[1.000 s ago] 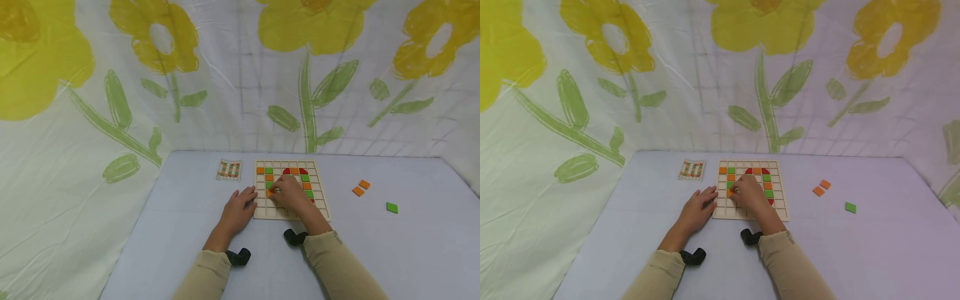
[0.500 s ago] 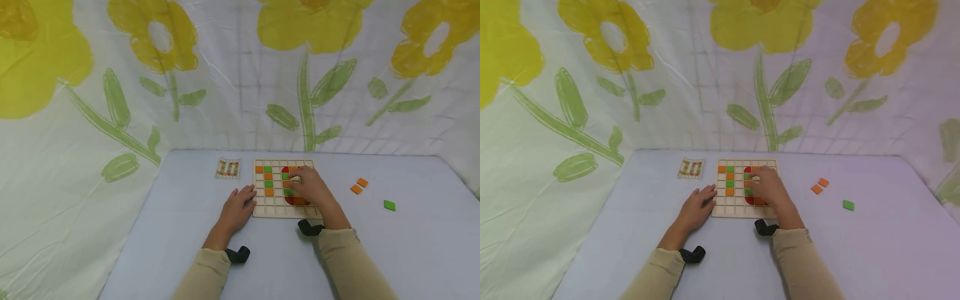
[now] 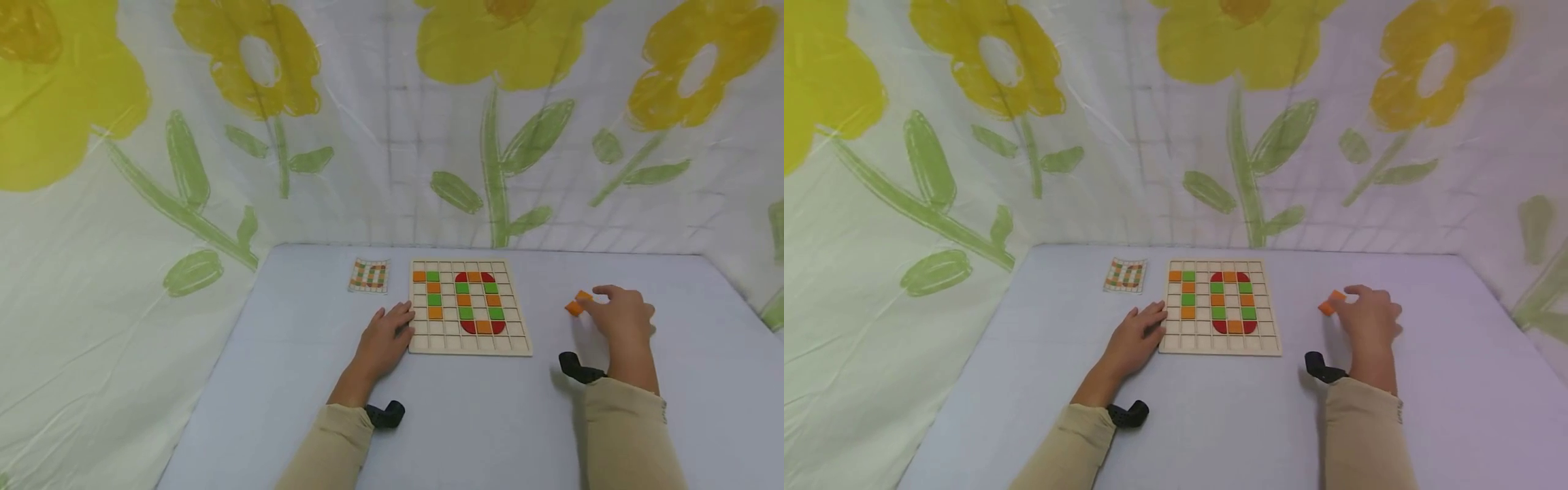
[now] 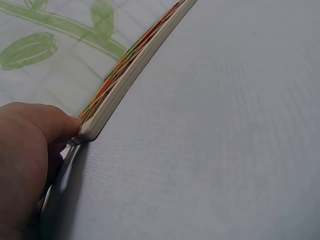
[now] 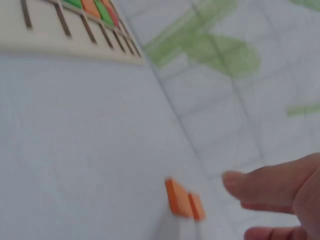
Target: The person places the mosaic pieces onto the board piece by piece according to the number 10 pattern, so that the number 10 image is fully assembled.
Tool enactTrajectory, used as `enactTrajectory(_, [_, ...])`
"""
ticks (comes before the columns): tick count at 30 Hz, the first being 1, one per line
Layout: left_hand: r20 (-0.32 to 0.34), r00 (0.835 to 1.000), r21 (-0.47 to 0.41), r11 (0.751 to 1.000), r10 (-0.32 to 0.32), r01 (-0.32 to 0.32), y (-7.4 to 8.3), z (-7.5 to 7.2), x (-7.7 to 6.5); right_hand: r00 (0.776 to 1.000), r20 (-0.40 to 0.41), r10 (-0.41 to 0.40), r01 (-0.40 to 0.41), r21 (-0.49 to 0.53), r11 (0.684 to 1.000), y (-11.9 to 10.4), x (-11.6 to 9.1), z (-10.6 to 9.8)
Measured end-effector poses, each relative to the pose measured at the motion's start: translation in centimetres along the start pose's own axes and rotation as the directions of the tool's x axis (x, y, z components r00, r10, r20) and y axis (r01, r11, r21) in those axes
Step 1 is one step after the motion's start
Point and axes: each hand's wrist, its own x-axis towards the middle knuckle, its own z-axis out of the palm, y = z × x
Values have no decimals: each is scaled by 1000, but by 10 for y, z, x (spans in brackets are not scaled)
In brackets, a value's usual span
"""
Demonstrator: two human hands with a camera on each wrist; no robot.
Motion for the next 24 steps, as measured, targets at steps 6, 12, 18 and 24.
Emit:
enactTrajectory(6, [-4, 1000, 1, 1000, -10, 10, -3, 0, -1, 984, 98, 146, -151, 47, 987, 30, 2, -4])
enactTrajectory(12, [2, 1000, -10, 1000, -11, 12, -6, 2, -1, 993, 97, 63, -70, 69, 995, 36, 12, 7])
enactTrajectory(18, [1, 1000, -12, 1000, -5, 5, -2, 1, -1, 985, 88, -147, 136, 124, 983, 23, 13, 20])
enactTrajectory(24, [5, 1000, -19, 1000, -17, 17, 0, 0, -1, 950, 55, -308, 299, 127, 946, -1, 13, 40])
